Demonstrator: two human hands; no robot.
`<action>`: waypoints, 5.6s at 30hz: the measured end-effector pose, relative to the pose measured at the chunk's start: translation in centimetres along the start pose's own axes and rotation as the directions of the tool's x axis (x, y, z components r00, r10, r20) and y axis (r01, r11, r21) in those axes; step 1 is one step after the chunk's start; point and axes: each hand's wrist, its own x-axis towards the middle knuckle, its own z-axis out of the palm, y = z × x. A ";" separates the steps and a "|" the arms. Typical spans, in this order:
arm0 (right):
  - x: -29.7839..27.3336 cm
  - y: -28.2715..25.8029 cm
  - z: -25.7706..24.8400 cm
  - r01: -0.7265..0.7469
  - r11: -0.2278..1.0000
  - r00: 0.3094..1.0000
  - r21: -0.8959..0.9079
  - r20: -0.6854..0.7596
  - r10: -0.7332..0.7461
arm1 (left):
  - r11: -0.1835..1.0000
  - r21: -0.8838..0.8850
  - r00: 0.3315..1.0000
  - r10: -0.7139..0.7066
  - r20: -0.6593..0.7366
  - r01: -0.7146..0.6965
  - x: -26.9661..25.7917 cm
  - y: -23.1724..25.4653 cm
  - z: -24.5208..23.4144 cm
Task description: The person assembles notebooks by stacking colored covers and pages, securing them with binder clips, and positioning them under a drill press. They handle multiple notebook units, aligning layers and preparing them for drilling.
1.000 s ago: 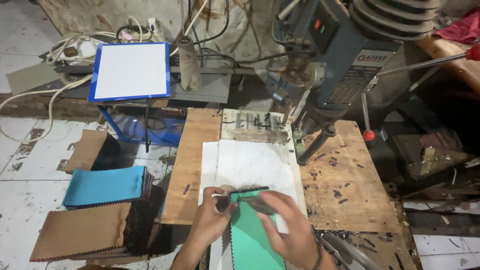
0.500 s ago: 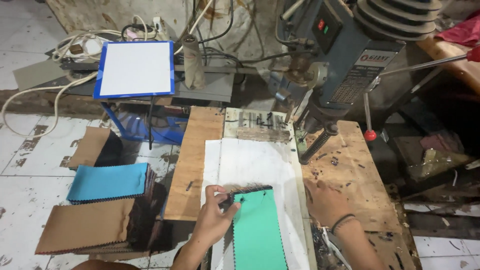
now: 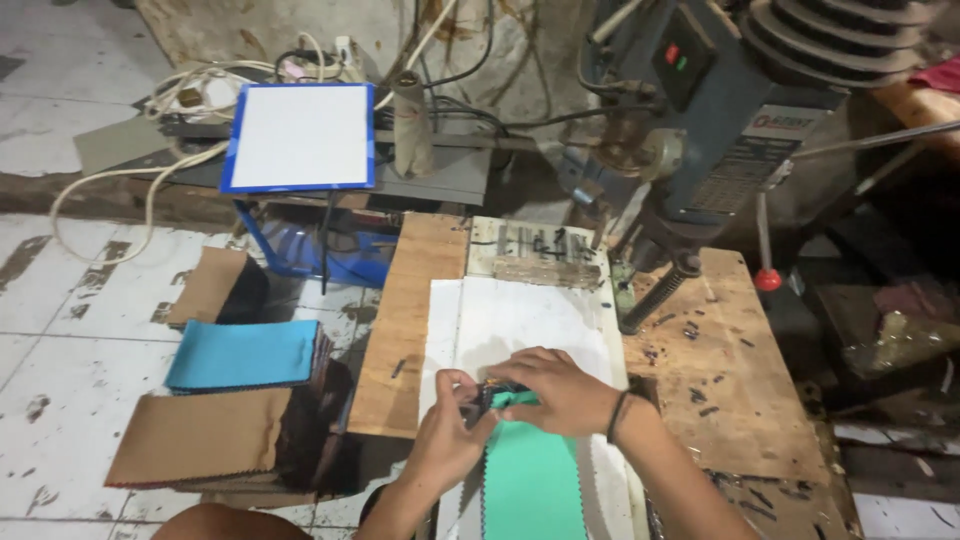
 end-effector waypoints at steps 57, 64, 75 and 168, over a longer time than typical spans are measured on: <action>-7.8 -1.9 10.2 0.021 0.544 0.514 0.839 -0.475 0.714 | 0.929 -0.266 0.959 -0.278 -0.047 0.256 -8.4 3.3 0.9; -5.6 -4.8 10.7 0.114 0.128 0.612 0.985 -0.172 0.772 | 0.951 -0.280 0.984 -0.089 0.151 0.129 -8.7 1.0 3.6; -7.6 -1.8 12.4 0.109 0.320 0.577 0.941 -0.322 0.751 | 0.643 -0.566 0.838 -0.518 0.173 0.515 -9.2 5.9 2.9; -10.3 -2.1 16.6 -0.137 0.775 0.660 -0.617 -0.640 -0.393 | 0.256 0.896 0.852 0.481 0.208 -0.363 -15.5 -9.8 4.7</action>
